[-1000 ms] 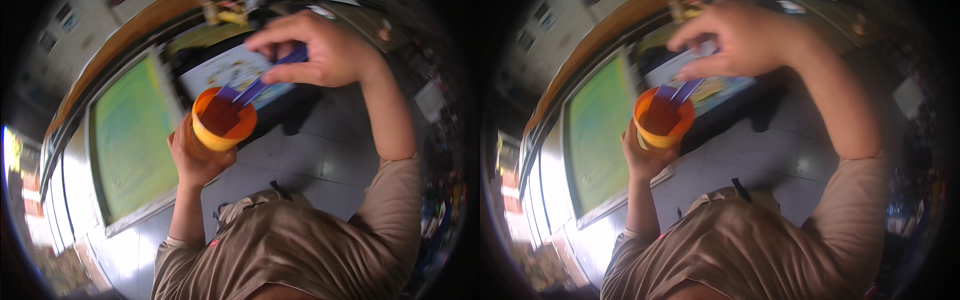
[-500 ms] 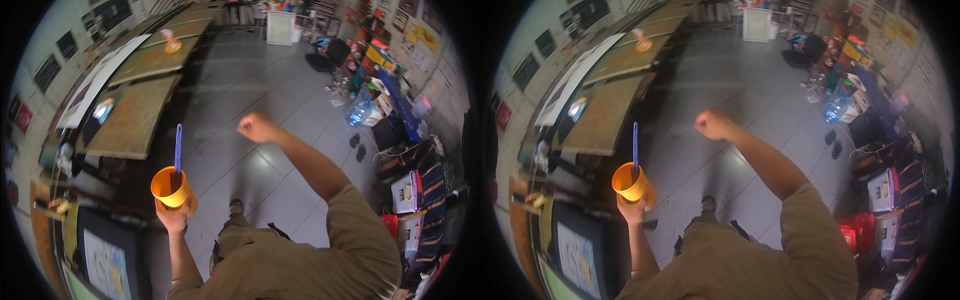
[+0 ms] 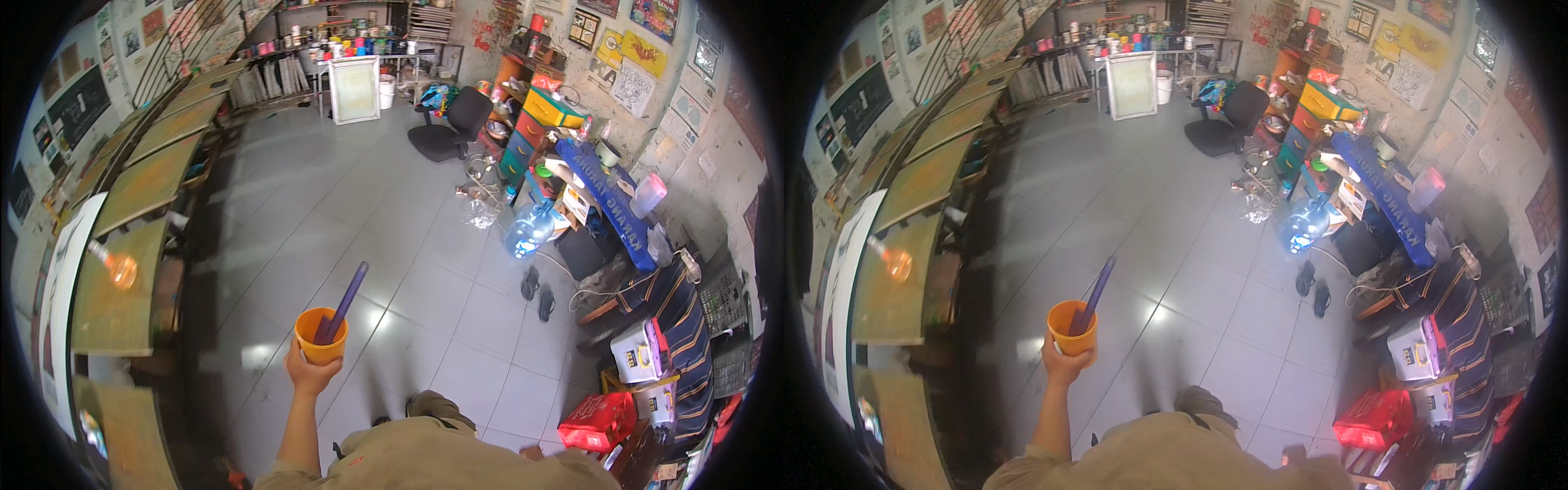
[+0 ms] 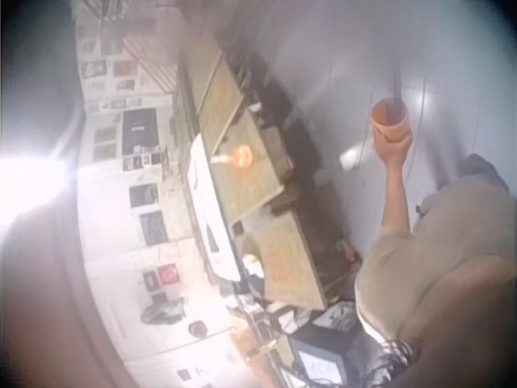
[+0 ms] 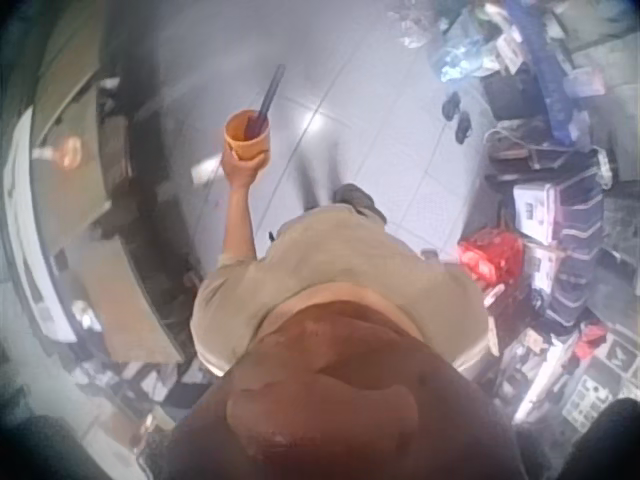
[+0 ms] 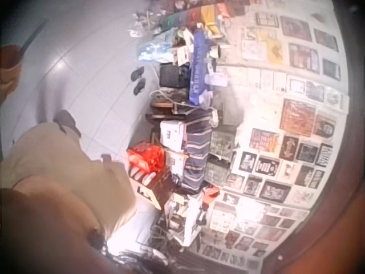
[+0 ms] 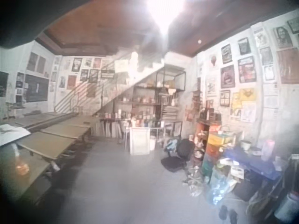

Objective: The person pours orange ink onto a screen printing frame and uses a squeegee to spread it evenly. They then pull the squeegee across the screen to transfer the design onto a white t-shirt. After printing, the person uses a heat gun to dry the ink on the t-shirt.

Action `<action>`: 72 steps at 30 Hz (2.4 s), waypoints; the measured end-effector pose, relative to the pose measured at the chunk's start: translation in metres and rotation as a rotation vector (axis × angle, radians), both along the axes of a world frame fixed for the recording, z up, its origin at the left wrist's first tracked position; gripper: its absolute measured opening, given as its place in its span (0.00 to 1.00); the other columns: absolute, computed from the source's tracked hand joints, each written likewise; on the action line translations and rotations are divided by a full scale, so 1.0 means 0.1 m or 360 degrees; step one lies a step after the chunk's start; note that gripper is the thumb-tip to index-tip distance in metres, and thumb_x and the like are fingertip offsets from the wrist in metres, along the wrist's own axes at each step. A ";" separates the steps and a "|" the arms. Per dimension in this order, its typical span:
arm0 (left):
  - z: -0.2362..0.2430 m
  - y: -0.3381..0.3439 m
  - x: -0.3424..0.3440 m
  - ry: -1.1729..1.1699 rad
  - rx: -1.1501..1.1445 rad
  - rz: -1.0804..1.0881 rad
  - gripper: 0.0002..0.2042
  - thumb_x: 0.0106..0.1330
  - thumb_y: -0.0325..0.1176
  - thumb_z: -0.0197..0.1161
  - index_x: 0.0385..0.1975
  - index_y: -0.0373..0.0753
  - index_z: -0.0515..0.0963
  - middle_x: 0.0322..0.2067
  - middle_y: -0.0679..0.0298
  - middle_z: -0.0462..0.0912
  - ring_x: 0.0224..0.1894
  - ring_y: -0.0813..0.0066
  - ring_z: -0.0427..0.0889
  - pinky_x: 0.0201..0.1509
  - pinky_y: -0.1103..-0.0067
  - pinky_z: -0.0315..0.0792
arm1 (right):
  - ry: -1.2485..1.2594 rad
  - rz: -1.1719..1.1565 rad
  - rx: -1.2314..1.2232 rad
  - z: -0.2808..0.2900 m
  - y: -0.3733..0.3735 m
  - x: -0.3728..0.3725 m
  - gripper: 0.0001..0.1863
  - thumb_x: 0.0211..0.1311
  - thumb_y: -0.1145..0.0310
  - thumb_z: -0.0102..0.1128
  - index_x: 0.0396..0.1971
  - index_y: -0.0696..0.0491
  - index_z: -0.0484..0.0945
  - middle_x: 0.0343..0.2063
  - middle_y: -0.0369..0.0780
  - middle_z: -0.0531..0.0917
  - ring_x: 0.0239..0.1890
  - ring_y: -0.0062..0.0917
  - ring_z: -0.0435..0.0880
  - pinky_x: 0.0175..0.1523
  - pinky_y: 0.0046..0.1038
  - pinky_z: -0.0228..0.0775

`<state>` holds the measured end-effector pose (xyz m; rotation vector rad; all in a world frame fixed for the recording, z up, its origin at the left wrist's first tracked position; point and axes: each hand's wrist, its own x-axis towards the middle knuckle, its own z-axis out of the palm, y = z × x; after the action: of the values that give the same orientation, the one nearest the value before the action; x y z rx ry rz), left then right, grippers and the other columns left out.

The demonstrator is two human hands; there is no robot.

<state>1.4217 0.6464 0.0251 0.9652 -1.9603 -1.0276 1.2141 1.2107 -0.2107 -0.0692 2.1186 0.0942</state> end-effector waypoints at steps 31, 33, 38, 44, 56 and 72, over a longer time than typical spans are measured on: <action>-0.05 -6.53 -9.60 0.0011 0.0030 -0.0148 0.31 0.32 0.40 0.74 0.43 0.40 0.72 0.35 0.63 0.81 0.37 0.67 0.81 0.43 0.72 0.71 | -0.0069 -0.0654 -0.0502 -0.28 -7.34 -9.34 0.10 0.59 0.62 0.53 0.22 0.49 0.75 0.17 0.32 0.76 0.17 0.19 0.74 0.16 0.26 0.56; -0.11 -7.00 -10.31 0.0030 -0.0026 -0.0202 0.31 0.32 0.39 0.74 0.43 0.40 0.72 0.35 0.63 0.81 0.36 0.67 0.81 0.42 0.73 0.72 | 0.0020 -0.0837 -0.0152 -0.33 -7.24 -9.47 0.15 0.59 0.56 0.52 0.30 0.53 0.80 0.24 0.38 0.84 0.19 0.27 0.80 0.28 0.33 0.72; -0.29 -7.94 -11.98 0.0158 0.0093 -0.0214 0.32 0.32 0.39 0.74 0.43 0.40 0.72 0.35 0.63 0.81 0.36 0.67 0.81 0.43 0.73 0.71 | 0.0815 0.0880 -0.0524 -1.12 -6.65 -10.60 0.12 0.51 0.60 0.56 0.25 0.53 0.82 0.26 0.41 0.83 0.30 0.32 0.82 0.35 0.35 0.72; -0.12 -9.09 -13.62 0.0005 -0.0249 -0.0173 0.31 0.34 0.39 0.74 0.43 0.39 0.72 0.34 0.62 0.81 0.37 0.65 0.82 0.42 0.72 0.73 | 0.0542 0.0596 -0.0675 -1.13 -8.82 -12.61 0.07 0.44 0.67 0.58 0.23 0.53 0.81 0.22 0.44 0.81 0.30 0.36 0.82 0.35 0.37 0.73; -0.69 -12.11 -17.04 0.0323 0.0135 -0.0158 0.32 0.37 0.37 0.75 0.46 0.38 0.70 0.37 0.58 0.81 0.40 0.66 0.82 0.44 0.73 0.74 | 0.0614 -0.0749 -0.1072 -0.19 -13.87 -17.23 0.22 0.50 0.67 0.62 0.46 0.59 0.74 0.40 0.43 0.81 0.46 0.31 0.79 0.53 0.29 0.67; -1.04 -14.85 -22.35 0.0725 0.0031 0.0379 0.33 0.35 0.36 0.74 0.46 0.38 0.69 0.38 0.55 0.78 0.41 0.57 0.79 0.45 0.69 0.72 | 0.0186 0.0271 0.0093 0.02 -13.80 -19.73 0.14 0.58 0.57 0.52 0.44 0.44 0.75 0.40 0.37 0.80 0.39 0.30 0.78 0.41 0.35 0.69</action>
<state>-0.8131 -0.8386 -0.0784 0.8598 -1.4293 -1.0242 -0.7591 -0.1691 -0.2086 -0.2138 2.2222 0.2668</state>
